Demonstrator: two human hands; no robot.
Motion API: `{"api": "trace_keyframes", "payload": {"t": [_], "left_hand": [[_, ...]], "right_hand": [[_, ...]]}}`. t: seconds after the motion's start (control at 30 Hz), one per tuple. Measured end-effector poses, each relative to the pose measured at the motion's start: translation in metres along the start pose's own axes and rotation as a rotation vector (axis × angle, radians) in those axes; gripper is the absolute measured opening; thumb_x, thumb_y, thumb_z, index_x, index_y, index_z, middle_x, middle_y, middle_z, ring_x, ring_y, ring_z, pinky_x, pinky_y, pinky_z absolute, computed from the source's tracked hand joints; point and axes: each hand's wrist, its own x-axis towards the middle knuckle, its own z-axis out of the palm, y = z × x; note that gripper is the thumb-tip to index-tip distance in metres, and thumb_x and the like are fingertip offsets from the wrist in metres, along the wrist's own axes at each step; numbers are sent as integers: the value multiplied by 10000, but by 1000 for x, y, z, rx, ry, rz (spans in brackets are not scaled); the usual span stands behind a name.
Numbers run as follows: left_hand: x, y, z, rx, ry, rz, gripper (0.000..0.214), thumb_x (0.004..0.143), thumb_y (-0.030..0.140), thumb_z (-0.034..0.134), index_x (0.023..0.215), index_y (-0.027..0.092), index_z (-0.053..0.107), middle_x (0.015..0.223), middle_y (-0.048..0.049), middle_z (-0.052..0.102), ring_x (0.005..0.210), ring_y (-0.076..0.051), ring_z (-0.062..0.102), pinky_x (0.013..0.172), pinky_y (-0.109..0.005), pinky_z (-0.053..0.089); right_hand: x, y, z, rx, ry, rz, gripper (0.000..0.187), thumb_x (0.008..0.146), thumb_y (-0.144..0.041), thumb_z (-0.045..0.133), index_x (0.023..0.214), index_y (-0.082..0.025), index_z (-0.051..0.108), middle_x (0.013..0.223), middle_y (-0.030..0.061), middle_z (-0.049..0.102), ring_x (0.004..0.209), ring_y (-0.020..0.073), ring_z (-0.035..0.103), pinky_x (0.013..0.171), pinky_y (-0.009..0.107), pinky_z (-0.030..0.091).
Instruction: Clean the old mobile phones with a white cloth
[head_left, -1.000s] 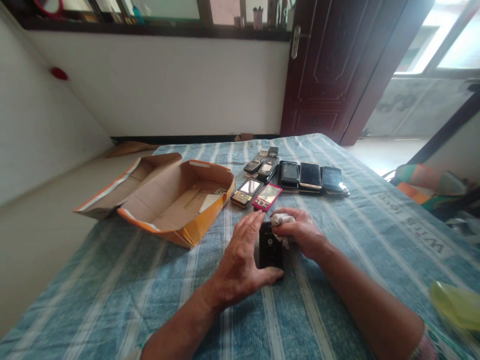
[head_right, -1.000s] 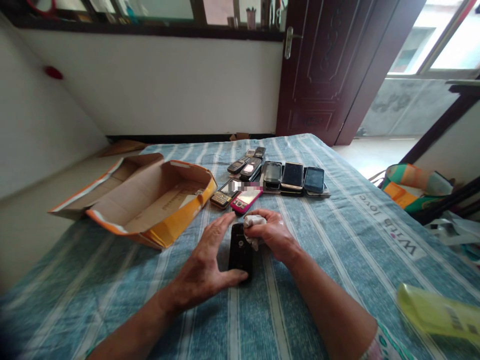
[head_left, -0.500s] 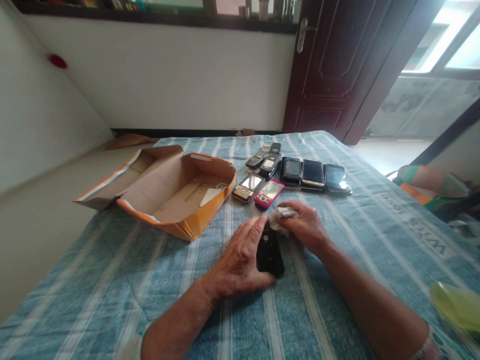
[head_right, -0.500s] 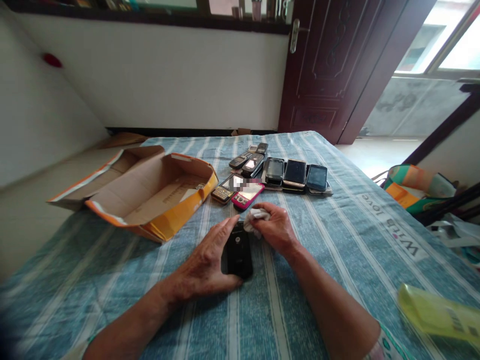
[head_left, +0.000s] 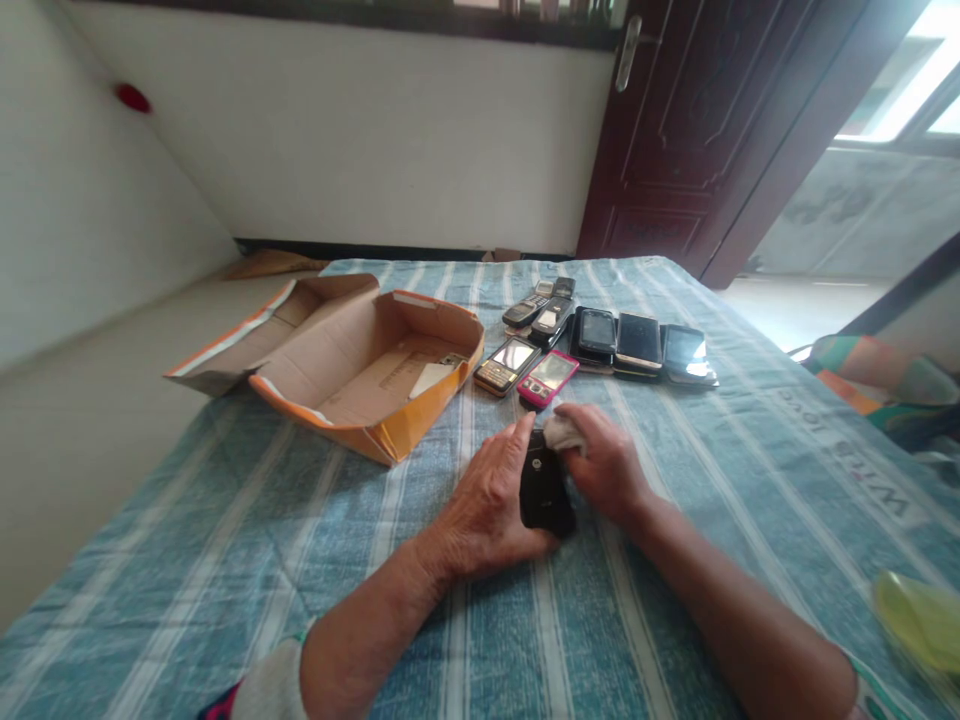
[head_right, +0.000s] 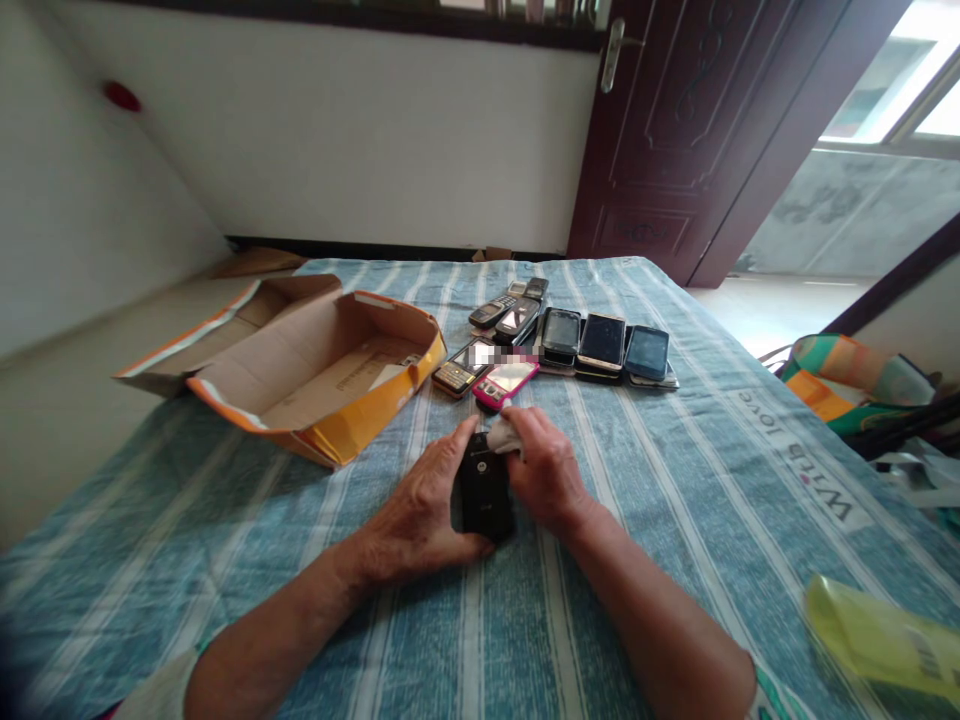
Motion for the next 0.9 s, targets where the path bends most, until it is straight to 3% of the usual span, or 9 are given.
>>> {"api": "trace_keyframes", "payload": {"t": [0.13, 0.4, 0.7, 0.8, 0.9], "left_hand": [[-1, -2, 3, -5, 33, 0, 1105, 583, 318, 732, 1485, 151, 117, 1370, -209, 459, 1235, -391, 483, 993, -583, 433], [-1, -2, 5, 16, 40, 11, 1135, 564, 292, 741, 1486, 143, 95, 1409, -218, 426, 1276, -389, 452, 1041, -572, 396], [-2, -5, 8, 45, 48, 28, 1078, 632, 342, 707, 1494, 139, 92, 1377, -217, 455, 1270, -379, 460, 1041, -572, 390], [-2, -6, 7, 39, 37, 22, 1098, 626, 363, 724, 1492, 130, 90, 1379, -227, 443, 1267, -378, 460, 1042, -565, 393], [-2, -4, 5, 26, -4, -16, 1137, 584, 349, 751, 1492, 151, 97, 1412, -215, 413, 1291, -385, 431, 1057, -567, 379]], "right_hand": [[-11, -14, 6, -24, -210, -144, 371, 748, -76, 440, 1038, -184, 645, 1054, 101, 647, 949, 217, 617, 824, 351, 520], [-17, -16, -1, 4, -263, -278, 498, 764, -15, 393, 1174, -199, 609, 1195, 101, 634, 1239, 252, 515, 1066, 467, 421], [-55, -36, -27, -1, -370, -382, 425, 818, 3, 389, 1124, -167, 629, 1183, 120, 669, 1230, 249, 547, 1052, 450, 445], [-55, -34, -33, 115, -287, -260, 428, 788, -16, 417, 1107, -184, 647, 1107, 91, 702, 1103, 228, 633, 958, 385, 519], [-48, -23, -36, 154, -73, 25, 384, 767, -64, 466, 1037, -223, 688, 1007, 46, 725, 925, 210, 688, 820, 335, 565]]}}
